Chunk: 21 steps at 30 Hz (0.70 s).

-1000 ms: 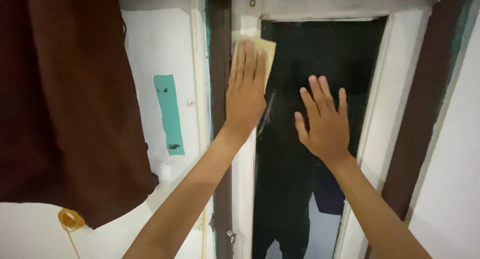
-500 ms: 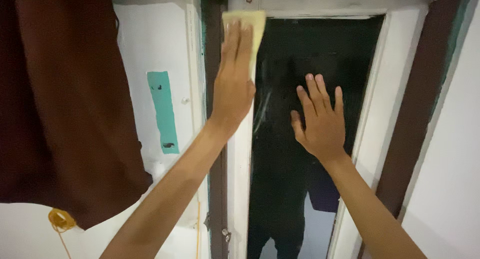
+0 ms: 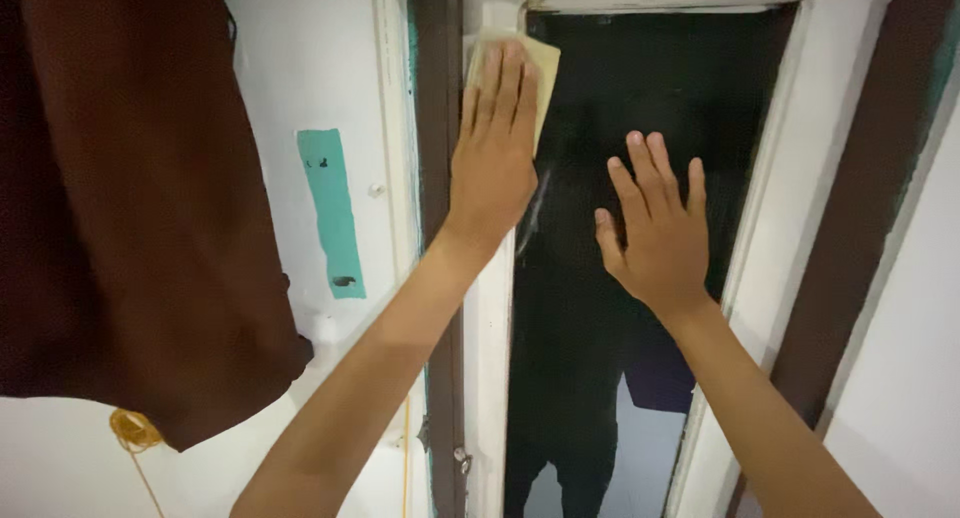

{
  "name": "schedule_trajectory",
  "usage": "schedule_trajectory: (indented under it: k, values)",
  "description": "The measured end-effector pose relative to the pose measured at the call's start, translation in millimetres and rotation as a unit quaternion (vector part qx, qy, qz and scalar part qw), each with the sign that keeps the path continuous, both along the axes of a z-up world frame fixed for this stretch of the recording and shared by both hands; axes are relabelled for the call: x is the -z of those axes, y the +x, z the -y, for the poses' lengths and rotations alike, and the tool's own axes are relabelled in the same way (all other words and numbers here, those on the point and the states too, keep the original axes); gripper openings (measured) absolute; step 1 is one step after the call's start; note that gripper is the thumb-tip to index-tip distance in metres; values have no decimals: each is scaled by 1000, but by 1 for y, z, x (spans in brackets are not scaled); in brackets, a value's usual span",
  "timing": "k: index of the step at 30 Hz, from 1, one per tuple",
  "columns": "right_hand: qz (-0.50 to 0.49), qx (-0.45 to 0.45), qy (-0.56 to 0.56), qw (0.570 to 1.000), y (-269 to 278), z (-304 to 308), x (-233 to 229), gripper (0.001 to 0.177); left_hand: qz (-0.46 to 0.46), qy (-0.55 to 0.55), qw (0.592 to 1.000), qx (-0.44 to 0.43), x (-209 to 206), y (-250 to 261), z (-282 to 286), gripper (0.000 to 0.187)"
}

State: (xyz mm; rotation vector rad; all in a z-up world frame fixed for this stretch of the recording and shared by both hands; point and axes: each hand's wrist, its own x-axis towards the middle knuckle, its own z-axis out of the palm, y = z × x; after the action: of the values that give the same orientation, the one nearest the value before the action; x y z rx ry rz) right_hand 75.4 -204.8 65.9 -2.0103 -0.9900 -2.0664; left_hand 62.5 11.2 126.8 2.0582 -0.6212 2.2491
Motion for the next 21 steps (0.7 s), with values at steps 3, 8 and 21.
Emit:
schedule_trajectory:
  k: [3, 8, 21]
  values:
    - [-4, -2, 6, 1000, 1, -1, 1, 53, -38, -6, 999, 21, 23, -11, 2, 76]
    - [15, 4, -6, 1000, 7, 1, 0, 52, -76, -19, 997, -7, 68, -21, 6, 77]
    - [13, 0, -2, 1000, -1, -1, -2, 52, -284, -13, 958, 33, 119, -82, 2, 77]
